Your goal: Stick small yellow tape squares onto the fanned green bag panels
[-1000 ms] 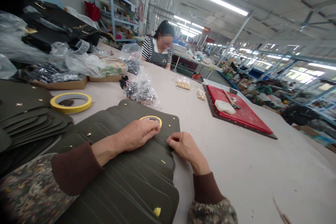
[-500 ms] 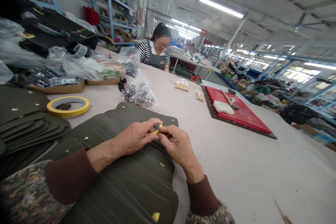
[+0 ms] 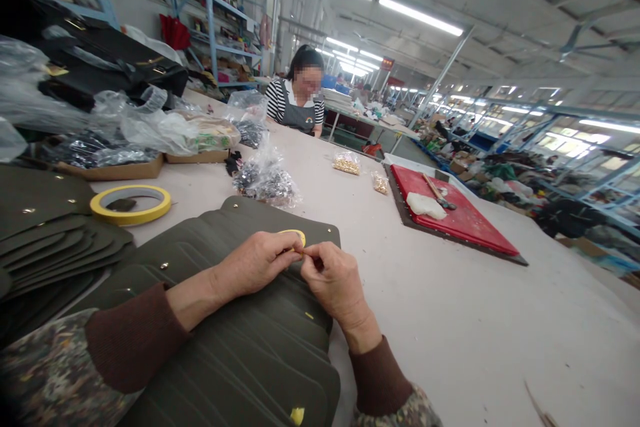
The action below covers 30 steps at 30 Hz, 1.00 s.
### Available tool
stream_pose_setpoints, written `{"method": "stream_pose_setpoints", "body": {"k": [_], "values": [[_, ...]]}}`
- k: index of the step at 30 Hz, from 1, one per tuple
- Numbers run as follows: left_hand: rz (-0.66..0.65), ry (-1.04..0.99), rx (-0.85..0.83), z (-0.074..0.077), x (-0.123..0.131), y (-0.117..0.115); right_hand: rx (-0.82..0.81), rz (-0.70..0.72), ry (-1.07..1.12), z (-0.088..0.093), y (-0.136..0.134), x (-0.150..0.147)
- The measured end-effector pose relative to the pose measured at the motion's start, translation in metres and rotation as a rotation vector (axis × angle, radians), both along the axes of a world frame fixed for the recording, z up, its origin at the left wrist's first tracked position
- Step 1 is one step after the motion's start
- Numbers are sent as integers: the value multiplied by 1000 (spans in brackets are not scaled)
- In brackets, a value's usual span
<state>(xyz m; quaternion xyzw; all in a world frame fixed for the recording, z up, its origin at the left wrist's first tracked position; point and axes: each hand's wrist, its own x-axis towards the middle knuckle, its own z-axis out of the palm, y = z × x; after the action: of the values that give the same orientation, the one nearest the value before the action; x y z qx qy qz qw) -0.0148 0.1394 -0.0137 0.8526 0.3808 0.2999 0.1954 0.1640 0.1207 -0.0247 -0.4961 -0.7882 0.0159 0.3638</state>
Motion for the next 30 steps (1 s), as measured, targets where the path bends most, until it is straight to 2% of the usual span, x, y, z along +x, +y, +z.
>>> {"method": "stream_pose_setpoints", "body": {"k": [3,8,11,13,16,18,20,24,30], "values": [[15,29,61,-1,0,1,-82,-32,75,1,0,-3],[71,-18,167,-5,1,0,-452,-59,547,10,1,-13],[94,-36,185,-5,2,-1,-536,-48,679,15,2,-19],[106,-30,201,-4,2,-3,-533,-67,684,14,5,-18],[107,-2,211,-3,4,-7,-545,-175,710,6,14,-7],[103,66,190,-3,5,-8,-614,-236,755,0,20,7],[101,195,151,-4,5,-7,-701,-232,765,-6,26,21],[76,422,131,-11,5,-1,-784,-223,671,-14,32,33],[55,464,148,-17,6,3,-749,-299,438,-20,37,26]]}}
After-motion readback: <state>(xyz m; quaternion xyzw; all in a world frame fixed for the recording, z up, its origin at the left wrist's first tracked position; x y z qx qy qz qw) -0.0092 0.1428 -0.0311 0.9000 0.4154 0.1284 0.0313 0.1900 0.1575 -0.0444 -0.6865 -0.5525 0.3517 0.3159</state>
